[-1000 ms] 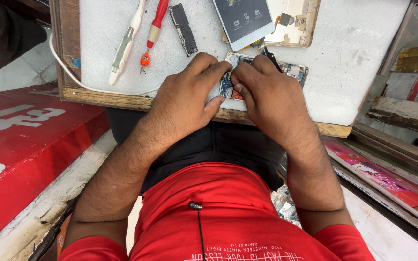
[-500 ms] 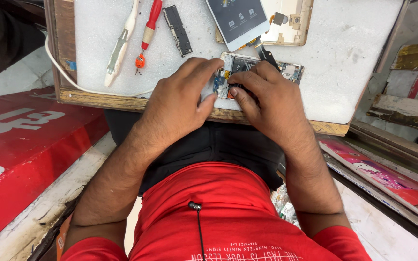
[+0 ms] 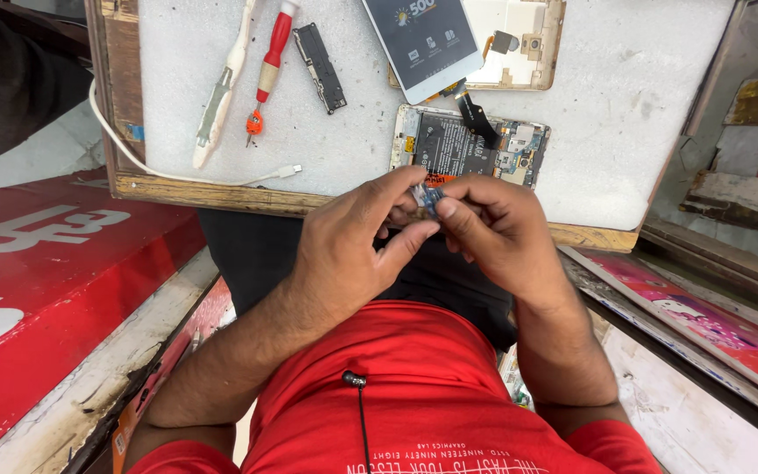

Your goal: The person works on a disassembled smartphone placed on a white foam work surface. They use a red-handled screwdriver to remove a small component, then clean it with a white cotton swab. The person repeatedly connects and disconnects a white USB cable to the phone's charging port while handling the small component and other internal parts.

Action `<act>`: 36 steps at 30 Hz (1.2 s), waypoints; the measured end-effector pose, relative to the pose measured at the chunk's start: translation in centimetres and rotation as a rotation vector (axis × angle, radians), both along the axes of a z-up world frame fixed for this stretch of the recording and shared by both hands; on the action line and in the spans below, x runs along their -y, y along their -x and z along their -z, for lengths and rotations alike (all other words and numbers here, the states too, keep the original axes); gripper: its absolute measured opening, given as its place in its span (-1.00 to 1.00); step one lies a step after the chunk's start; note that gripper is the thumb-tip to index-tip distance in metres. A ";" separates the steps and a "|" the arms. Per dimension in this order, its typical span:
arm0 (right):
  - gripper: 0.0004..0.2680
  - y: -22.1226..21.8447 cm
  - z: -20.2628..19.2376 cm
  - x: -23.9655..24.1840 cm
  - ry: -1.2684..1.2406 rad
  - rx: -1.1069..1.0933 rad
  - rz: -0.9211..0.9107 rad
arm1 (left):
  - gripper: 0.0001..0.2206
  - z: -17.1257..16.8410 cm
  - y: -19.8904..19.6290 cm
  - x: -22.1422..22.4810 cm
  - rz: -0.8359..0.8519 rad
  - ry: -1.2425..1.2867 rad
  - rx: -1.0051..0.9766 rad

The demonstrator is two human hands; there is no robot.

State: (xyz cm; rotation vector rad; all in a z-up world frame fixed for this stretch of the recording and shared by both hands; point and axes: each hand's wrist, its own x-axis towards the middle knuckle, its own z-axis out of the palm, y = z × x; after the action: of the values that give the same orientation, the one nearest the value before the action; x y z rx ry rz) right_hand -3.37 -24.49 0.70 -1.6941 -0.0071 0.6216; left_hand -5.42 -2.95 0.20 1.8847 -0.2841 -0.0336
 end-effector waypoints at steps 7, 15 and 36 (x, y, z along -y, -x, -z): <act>-0.83 0.7 1.0 2.1 -0.192 -0.121 0.067 | -0.76 -0.4 0.2 -0.4 -0.059 0.000 0.033; -0.77 1.5 0.6 2.6 -0.180 -0.045 0.055 | -0.78 -0.1 0.8 -0.4 -0.101 0.002 0.088; -0.83 1.9 0.9 2.3 -0.217 0.053 0.070 | -0.75 0.0 0.8 -0.6 -0.047 0.002 0.186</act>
State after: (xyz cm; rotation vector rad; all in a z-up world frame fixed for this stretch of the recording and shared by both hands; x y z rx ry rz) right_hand -5.32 -26.77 -0.20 -1.4941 -0.0516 0.5048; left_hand -6.19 -2.37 0.16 1.8944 -0.3660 0.1748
